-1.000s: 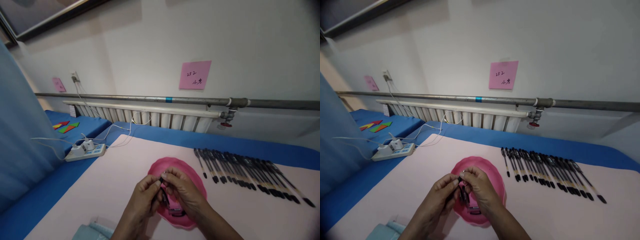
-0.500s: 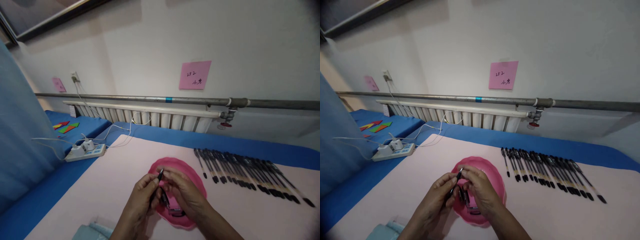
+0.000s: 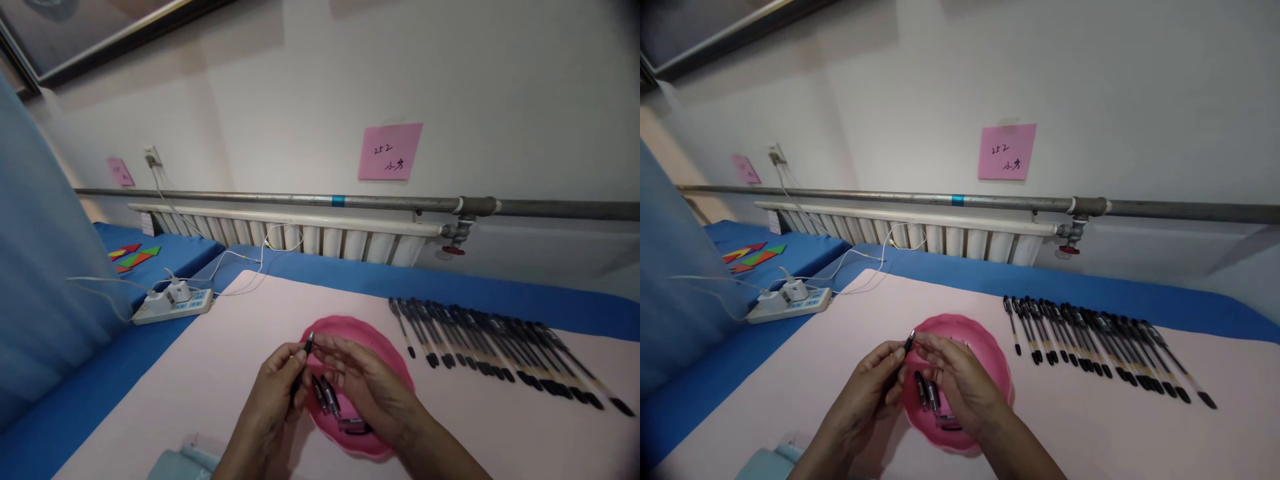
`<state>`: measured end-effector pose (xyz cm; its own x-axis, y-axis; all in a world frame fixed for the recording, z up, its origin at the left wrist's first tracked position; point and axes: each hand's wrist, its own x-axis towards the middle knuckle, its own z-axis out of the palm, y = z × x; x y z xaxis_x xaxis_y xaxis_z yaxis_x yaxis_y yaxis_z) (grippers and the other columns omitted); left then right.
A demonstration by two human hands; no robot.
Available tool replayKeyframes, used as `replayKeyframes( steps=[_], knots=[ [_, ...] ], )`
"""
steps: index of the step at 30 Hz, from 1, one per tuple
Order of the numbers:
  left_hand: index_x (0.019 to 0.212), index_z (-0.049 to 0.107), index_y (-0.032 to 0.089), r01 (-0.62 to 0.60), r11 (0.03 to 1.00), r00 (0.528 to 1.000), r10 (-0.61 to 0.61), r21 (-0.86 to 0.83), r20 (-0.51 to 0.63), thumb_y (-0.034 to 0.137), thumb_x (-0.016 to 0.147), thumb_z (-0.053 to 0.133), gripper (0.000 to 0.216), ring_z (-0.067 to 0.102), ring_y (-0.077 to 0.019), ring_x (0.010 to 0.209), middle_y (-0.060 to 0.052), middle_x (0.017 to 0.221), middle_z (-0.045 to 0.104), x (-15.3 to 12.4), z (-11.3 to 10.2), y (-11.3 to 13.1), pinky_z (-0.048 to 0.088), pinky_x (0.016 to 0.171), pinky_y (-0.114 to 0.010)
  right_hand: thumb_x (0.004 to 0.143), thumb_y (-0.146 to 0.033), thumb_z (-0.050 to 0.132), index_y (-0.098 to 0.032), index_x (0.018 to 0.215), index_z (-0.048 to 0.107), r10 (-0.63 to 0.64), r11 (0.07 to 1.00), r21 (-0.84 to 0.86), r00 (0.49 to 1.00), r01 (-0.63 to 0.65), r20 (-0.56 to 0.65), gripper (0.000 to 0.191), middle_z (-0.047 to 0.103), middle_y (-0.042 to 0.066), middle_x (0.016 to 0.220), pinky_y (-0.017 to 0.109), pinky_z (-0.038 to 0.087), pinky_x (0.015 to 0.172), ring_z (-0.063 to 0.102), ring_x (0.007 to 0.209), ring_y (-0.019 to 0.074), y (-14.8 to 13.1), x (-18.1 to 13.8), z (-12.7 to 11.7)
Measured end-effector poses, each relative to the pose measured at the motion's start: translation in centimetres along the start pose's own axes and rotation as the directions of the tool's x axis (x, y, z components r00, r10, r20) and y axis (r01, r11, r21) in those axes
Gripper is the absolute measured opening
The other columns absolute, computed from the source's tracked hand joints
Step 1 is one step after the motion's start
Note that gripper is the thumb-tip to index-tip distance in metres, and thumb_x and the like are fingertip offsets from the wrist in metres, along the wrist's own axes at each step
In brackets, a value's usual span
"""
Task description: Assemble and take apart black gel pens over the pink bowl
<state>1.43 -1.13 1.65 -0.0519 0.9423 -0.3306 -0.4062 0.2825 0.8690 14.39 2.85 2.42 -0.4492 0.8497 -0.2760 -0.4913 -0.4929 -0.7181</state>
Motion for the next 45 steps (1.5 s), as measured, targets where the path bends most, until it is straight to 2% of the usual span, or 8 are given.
replayKeyframes(
  steps=[7,12,18,24,30,36,41,45],
  knots=[
    [0.083,0.051,0.017,0.019,1.0,0.997,-0.02,0.014,0.078,0.039,0.068,0.066,0.03,0.03,-0.0027,0.031,0.007,0.047,0.05,0.02,0.28,-0.32,0.011,0.033,-0.017,0.065,-0.034,0.072,-0.017,0.078,0.072,0.031,0.999,0.022,0.999,-0.031,0.008,0.021,0.068,0.007,0.09,0.027,0.044,0.073,0.056,0.092,0.0197,0.39,0.24,-0.52],
    [0.079,0.052,0.017,-0.031,0.999,0.999,0.031,0.012,-0.039,0.043,0.068,0.067,0.032,0.029,-0.0015,0.032,0.008,0.049,0.048,0.2,-0.29,-0.03,0.011,0.033,-0.015,0.064,-0.036,0.072,-0.018,0.082,0.072,0.035,0.999,0.028,0.999,-0.034,-0.019,0.026,0.067,0.008,0.1,0.029,0.043,0.077,0.053,0.101,0.0224,0.21,0.14,-0.63],
    [0.082,0.053,0.017,0.008,1.0,0.999,-0.009,0.025,0.053,0.047,0.064,0.069,0.038,0.028,-0.0022,0.028,0.008,0.046,0.049,0.08,0.33,-0.27,0.011,0.03,-0.016,0.063,-0.036,0.073,-0.016,0.085,0.071,0.07,0.997,0.043,0.998,-0.07,0.006,0.029,0.067,0.008,0.095,0.028,0.043,0.074,0.054,0.095,0.0211,0.37,0.22,-0.5],
    [0.078,0.052,0.017,-0.031,1.0,0.999,0.031,0.005,-0.027,0.045,0.065,0.068,0.035,0.029,-0.0016,0.031,0.008,0.048,0.049,0.37,-0.24,-0.13,0.011,0.031,-0.015,0.063,-0.034,0.074,-0.016,0.082,0.071,0.053,0.998,0.042,0.998,-0.051,-0.038,0.027,0.067,0.009,0.101,0.028,0.043,0.075,0.053,0.098,0.0213,0.06,0.06,-0.27],
    [0.085,0.054,0.017,0.043,0.999,0.997,-0.042,-0.018,0.072,0.043,0.066,0.069,0.035,0.03,-0.002,0.029,0.007,0.047,0.05,0.15,0.1,-0.41,0.012,0.031,-0.016,0.065,-0.033,0.073,-0.016,0.082,0.071,-0.008,1.0,-0.02,1.0,0.008,0.022,0.024,0.068,0.008,0.087,0.03,0.044,0.073,0.056,0.092,0.0221,0.43,0.03,-0.25],
    [0.075,0.052,0.017,-0.027,1.0,0.999,0.027,0.004,-0.022,0.045,0.065,0.069,0.034,0.027,-0.0016,0.03,0.008,0.046,0.047,0.28,-0.26,-0.04,0.011,0.03,-0.015,0.064,-0.03,0.074,-0.015,0.081,0.072,-0.023,0.998,-0.051,1.0,0.022,-0.02,0.022,0.067,0.009,0.092,0.027,0.044,0.071,0.055,0.092,0.0202,0.35,0.22,-0.29],
    [0.079,0.054,0.017,0.037,0.999,0.997,-0.038,0.01,0.064,0.044,0.064,0.07,0.035,0.031,-0.0025,0.03,0.006,0.047,0.051,0.23,0.16,-0.16,0.012,0.03,-0.015,0.068,-0.033,0.071,-0.016,0.082,0.071,0.016,1.0,-0.008,0.999,-0.016,0.033,0.021,0.068,0.007,0.086,0.028,0.045,0.069,0.057,0.08,0.0174,0.46,0.1,-0.34],
    [0.078,0.053,0.017,-0.004,1.0,1.0,0.004,0.006,0.016,0.044,0.066,0.068,0.034,0.029,-0.0022,0.029,0.007,0.046,0.049,0.43,-0.17,-0.21,0.012,0.03,-0.015,0.066,-0.031,0.073,-0.015,0.078,0.072,-0.003,1.0,-0.005,1.0,0.003,0.031,0.02,0.068,0.008,0.088,0.028,0.045,0.071,0.058,0.086,0.0189,0.23,-0.14,0.03]
  ],
)
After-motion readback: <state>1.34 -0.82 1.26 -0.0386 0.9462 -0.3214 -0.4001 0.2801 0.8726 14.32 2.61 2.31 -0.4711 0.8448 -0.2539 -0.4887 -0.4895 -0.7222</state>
